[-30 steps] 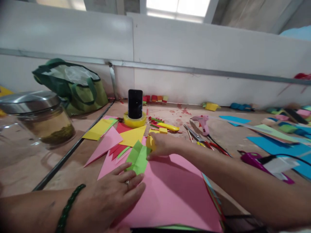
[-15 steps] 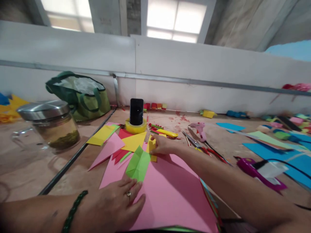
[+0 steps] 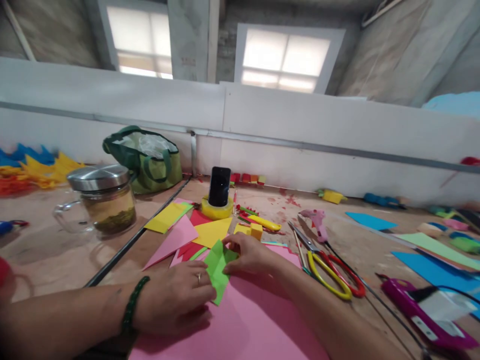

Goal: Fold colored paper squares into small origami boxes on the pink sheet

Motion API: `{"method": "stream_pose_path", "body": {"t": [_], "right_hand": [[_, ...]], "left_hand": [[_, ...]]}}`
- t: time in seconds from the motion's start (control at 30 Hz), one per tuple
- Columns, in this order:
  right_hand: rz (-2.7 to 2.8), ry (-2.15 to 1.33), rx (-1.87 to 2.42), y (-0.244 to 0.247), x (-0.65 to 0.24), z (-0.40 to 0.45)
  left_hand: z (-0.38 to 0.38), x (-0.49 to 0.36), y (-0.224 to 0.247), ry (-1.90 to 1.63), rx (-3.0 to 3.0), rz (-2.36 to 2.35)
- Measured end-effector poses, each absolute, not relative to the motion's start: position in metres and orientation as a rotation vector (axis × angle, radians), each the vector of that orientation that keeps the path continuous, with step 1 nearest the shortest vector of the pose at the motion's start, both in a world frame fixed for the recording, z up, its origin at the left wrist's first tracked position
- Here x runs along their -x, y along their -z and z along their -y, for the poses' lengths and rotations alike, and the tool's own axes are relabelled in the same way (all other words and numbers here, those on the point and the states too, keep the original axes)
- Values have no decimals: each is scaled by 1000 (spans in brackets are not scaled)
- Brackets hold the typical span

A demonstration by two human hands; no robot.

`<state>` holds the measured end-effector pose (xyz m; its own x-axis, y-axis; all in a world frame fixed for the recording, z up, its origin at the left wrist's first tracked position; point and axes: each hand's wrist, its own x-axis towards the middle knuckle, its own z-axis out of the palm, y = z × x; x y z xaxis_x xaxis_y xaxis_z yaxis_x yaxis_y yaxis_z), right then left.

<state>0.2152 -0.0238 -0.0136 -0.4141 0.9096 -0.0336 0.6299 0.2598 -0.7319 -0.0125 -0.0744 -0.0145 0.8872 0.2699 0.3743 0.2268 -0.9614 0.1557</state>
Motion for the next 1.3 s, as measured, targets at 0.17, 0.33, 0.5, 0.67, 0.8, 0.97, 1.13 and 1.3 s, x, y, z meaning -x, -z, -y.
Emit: {"method": "stream_pose_path", "body": {"t": [0.17,0.33,0.5,0.67,0.8,0.97,1.13,1.3], "right_hand": [[1948,-1109,1224,14,-213,26],[1698,-1188,1047,1,-218,27],[1513,-1148,965,3,-215,27],[1387,-1146,1003,19,-213,23],[1356,-1237,1022,24,-212,26],[1298,-1315,1053,23,-210,29],[1215,-1333,1073,21,-211,29],[1260,-1282,1095,22,-215,29]], "left_hand": [[55,14,17,-1072,-2527,-759],[34,7,5,-1063,-1752,-795],[20,-12,-7,-812,-1345,-664],[9,-22,10,-946,-1320,-700],[6,-17,22,-929,-1298,-733],[8,-14,23,-877,-1260,-725],[9,-18,20,-905,-1154,-667],[9,-13,17,-931,-1053,-554]]}}
